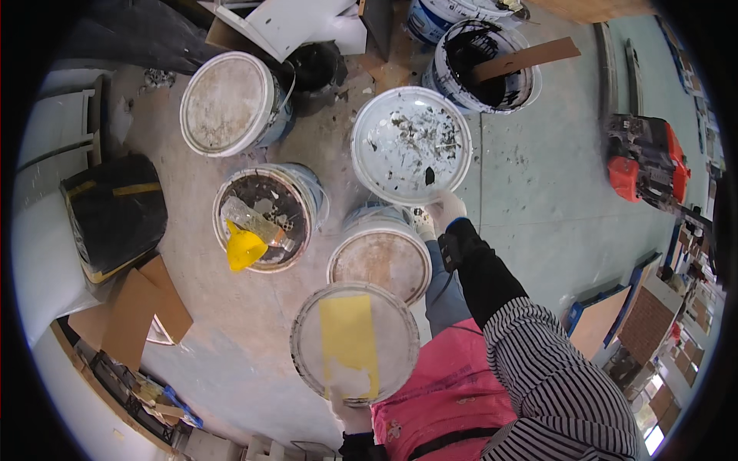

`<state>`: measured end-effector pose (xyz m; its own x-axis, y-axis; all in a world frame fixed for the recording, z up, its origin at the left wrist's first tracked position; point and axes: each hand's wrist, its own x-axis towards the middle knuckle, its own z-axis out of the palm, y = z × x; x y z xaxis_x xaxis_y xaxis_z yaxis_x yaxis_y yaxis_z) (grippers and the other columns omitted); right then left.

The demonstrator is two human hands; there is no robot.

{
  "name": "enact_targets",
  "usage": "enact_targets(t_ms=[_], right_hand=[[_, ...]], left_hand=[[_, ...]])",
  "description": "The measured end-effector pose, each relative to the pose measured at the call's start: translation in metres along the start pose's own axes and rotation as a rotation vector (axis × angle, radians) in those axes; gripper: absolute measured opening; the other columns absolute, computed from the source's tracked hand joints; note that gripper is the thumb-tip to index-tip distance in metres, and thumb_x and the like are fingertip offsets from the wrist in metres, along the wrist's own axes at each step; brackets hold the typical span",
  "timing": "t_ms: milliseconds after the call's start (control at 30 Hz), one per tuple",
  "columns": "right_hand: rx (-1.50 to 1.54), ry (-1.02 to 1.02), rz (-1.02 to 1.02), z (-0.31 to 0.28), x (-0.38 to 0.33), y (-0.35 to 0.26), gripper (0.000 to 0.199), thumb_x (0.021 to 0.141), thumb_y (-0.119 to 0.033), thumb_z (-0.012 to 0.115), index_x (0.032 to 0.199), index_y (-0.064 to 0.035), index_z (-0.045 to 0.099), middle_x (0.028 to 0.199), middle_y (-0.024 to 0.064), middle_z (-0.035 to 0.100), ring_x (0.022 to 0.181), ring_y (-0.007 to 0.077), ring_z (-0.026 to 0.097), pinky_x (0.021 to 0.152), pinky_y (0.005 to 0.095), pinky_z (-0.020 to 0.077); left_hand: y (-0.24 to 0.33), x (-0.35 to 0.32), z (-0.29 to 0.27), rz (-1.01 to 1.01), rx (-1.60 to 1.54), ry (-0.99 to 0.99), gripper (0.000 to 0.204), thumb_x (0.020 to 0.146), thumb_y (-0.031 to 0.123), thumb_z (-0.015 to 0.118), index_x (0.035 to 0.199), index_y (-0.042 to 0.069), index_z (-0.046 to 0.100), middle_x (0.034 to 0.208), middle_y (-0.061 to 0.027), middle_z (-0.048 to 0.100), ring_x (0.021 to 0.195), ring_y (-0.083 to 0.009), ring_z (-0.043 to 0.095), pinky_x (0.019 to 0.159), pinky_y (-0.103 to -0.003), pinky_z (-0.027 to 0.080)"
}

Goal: The person scrapes the edges of white panels with a blade, wipes them with a cloth, and sets them aside. They then pick up a lid, apply a white substance to it from a bucket, and walk across the room.

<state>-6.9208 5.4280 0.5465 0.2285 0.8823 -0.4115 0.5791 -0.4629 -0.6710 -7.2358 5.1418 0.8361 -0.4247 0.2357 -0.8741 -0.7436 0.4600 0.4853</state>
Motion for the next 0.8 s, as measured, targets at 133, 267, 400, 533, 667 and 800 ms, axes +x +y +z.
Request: enact_targets(t_ms=[133,267,400,533,667,800], right_hand=[[0.09,0.07,0.125,-0.033,0.053,0.099,0.028,0.082,-0.019,0.075,0.105,-0.0074,0.066,0.089,0.0097,0.073,0.086,0.0204,0.072,0.073,0.0334,0.0558],[0.871,0.015,0.467,0.01,0.007,-0.001,0.016,0.09,-0.021,0.059,0.095,-0.0067,0.062,0.078,0.0032,0.054,0.055,0.0143,0.052,0.049,0.0263,0.0436],[1.275,0.103,0.704,-0.052,0.006,-0.04,0.011,0.084,-0.016,0.069,0.087,-0.0096,0.06,0.066,-0.0038,0.044,0.049,0.0066,0.041,0.039,0.0195,0.029],[1.239,0.103,0.693,-0.08,0.003,-0.08,0.012,0.084,-0.018,0.069,0.088,-0.009,0.061,0.068,-0.0024,0.046,0.048,0.0062,0.039,0.039,0.0201,0.0256],[1.427,0.04,0.529,-0.1,-0.008,-0.155,0.011,0.085,-0.016,0.069,0.085,-0.0092,0.061,0.066,-0.0031,0.045,0.047,0.0061,0.038,0.039,0.0203,0.0256],[1.287,-0.061,0.59,-0.071,-0.035,-0.174,0.01,0.086,-0.012,0.067,0.092,-0.0071,0.062,0.068,-0.0023,0.052,0.05,0.0061,0.043,0.042,0.0197,0.031]], left_hand=[[-0.007,0.02,0.021,-0.067,0.04,-0.069,0.048,0.096,0.038,0.056,0.132,0.006,0.053,0.129,-0.0092,0.06,0.118,-0.0279,0.059,0.099,-0.046,0.049],[-0.002,0.018,-0.044,0.04,0.059,0.053,0.047,0.096,0.038,0.056,0.131,0.006,0.054,0.13,-0.0092,0.06,0.12,-0.0267,0.058,0.1,-0.046,0.048],[-0.016,0.039,-0.057,0.011,-0.012,0.051,0.048,0.097,0.037,0.055,0.133,0.006,0.054,0.132,-0.0099,0.059,0.121,-0.0279,0.057,0.102,-0.047,0.047],[-0.015,0.038,-0.054,-0.029,0.021,-0.015,0.052,0.098,0.042,0.051,0.137,0.007,0.049,0.134,-0.0096,0.056,0.123,-0.0264,0.055,0.104,-0.044,0.045],[-0.016,0.036,-0.059,-0.044,-0.021,-0.05,0.053,0.099,0.041,0.048,0.139,0.006,0.048,0.136,-0.0105,0.055,0.125,-0.0267,0.055,0.105,-0.045,0.044],[-0.02,0.041,-0.07,-0.055,-0.061,-0.063,0.055,0.099,0.041,0.05,0.141,0.005,0.046,0.138,-0.0105,0.055,0.127,-0.0284,0.052,0.108,-0.047,0.041]])
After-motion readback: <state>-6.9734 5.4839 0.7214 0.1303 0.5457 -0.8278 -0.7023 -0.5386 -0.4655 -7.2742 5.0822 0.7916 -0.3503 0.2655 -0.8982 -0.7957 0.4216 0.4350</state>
